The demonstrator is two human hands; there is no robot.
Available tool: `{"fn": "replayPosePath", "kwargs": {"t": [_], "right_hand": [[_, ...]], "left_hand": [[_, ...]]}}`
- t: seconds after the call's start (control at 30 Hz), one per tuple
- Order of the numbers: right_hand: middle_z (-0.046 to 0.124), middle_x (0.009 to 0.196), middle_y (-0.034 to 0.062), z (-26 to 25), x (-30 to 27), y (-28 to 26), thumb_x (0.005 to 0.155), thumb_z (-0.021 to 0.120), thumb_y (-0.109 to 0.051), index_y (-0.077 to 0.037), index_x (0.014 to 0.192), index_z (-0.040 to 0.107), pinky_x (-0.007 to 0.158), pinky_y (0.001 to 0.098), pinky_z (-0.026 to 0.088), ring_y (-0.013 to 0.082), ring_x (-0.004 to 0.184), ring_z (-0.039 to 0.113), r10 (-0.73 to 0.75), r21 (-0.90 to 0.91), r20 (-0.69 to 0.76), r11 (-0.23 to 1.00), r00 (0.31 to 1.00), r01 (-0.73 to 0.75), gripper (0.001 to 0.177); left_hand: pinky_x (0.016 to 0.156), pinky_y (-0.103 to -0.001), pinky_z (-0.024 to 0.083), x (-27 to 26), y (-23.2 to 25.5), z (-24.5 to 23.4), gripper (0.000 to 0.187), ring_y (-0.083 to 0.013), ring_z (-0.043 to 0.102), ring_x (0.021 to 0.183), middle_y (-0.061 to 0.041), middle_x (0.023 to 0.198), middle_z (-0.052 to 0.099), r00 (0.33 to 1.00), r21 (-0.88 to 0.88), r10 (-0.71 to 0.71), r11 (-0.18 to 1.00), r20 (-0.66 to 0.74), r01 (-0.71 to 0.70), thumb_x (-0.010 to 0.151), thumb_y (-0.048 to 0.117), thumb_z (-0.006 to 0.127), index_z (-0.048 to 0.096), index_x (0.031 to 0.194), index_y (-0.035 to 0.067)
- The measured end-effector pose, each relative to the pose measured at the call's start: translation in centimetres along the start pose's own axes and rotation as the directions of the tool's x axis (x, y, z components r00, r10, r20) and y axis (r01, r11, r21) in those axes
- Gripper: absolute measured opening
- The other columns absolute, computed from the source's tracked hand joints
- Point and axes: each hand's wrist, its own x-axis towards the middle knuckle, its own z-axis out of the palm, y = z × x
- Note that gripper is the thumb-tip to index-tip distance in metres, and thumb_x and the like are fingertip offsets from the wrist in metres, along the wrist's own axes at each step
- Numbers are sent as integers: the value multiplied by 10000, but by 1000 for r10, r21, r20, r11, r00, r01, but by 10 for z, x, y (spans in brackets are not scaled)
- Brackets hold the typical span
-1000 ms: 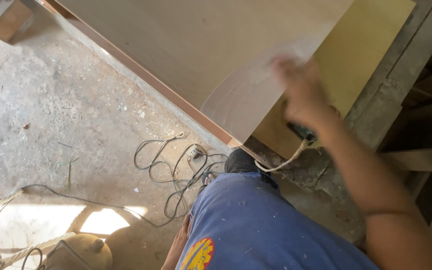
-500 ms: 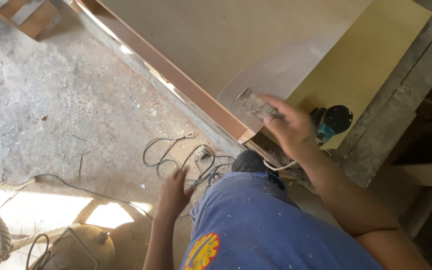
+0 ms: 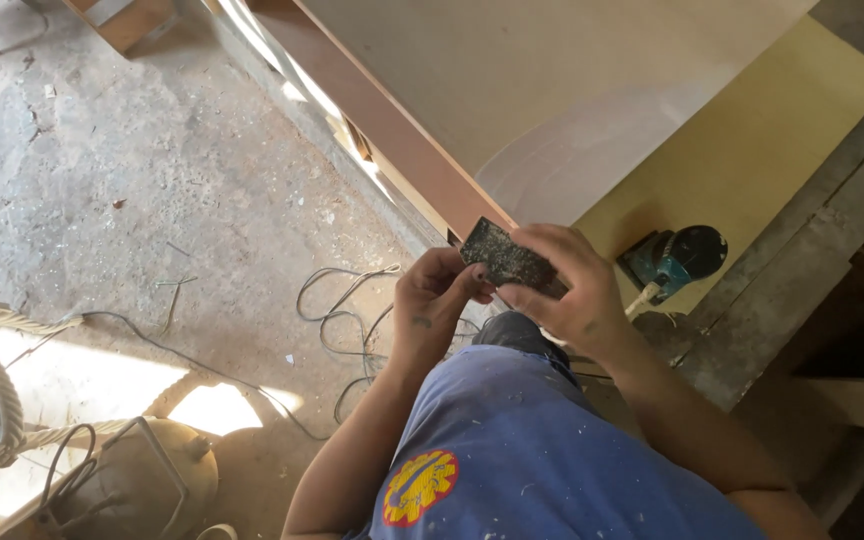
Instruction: Sanding the surfaces and edges of a wooden box using manual sandpaper and an electric orbital sander.
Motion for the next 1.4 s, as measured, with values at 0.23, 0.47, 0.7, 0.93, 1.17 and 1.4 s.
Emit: {"fn": "replayPosePath", "kwargs": {"t": [0.23, 0.47, 0.7, 0.93, 1.17, 1.4], "right_hand": [[713, 1172, 224, 11, -2, -28, 770, 921, -228, 13, 1291, 684, 875, 467, 582, 398, 1091, 699, -51, -40, -15, 998, 999, 50, 621], [658, 1320, 224, 2, -4, -29, 781, 886, -142, -38, 1356, 650, 963, 500, 559, 390, 1196, 656, -14, 3, 64, 1000, 998, 14, 630], [669, 1302, 211, -53, -12, 47, 985, 725, -211, 9, 1268, 710, 960, 454, 552, 358, 1174, 651, -124, -403, -173, 914, 977, 45, 359], [654, 1277, 293, -121, -62, 171, 1060, 641, -102, 111, 1291, 666, 1001, 570, 508, 457, 1216, 609, 208, -575, -301, 739, 931, -351, 316], [710, 1122, 181, -117, -87, 237, 993, 582, -354, -40, 1202, 727, 942, 496, 514, 376, 1122, 657, 336, -620, -369, 606, 867, -499, 404], [689, 1074, 117, -114, -97, 247, 979, 591, -378, -87, 1121, 741, 923, 455, 522, 328, 1079, 653, 351, -575, -404, 621, 845, -533, 356]], "left_hand": [[844, -421, 605, -8, 15, 10, 372, -311, 733, 1025, -225, 1088, 735, 992, -9, 47, 999, 119, -46, 833, 83, 860, 676, 1132, -38], [1047, -568, 490, 5, 16, 22, 329, -375, 567, 1272, -196, 1264, 626, 966, 121, 204, 967, 162, -225, 915, 151, 798, 605, 1155, 36], [927, -508, 563, 72, 28, 29, 379, -412, 665, 1143, -205, 1367, 628, 769, 641, 473, 440, 430, -629, 975, 193, 750, 674, 1315, 45], [1009, -448, 481, 137, -24, 38, 285, -302, 618, 1300, -87, 1327, 714, 693, 719, 258, -11, 673, -694, 985, 190, 710, 749, 1257, 112], [1211, -577, 253, 168, -27, 73, 676, -385, 459, 1442, -233, 1486, 554, 692, 693, -58, 110, 720, -712, 1062, 555, 449, 581, 1433, 5], [1151, -552, 395, 235, -85, 151, 758, -423, 492, 1411, -258, 1458, 565, 511, 506, 57, 76, 858, -859, 1008, 607, 533, 554, 1437, -18]]}}
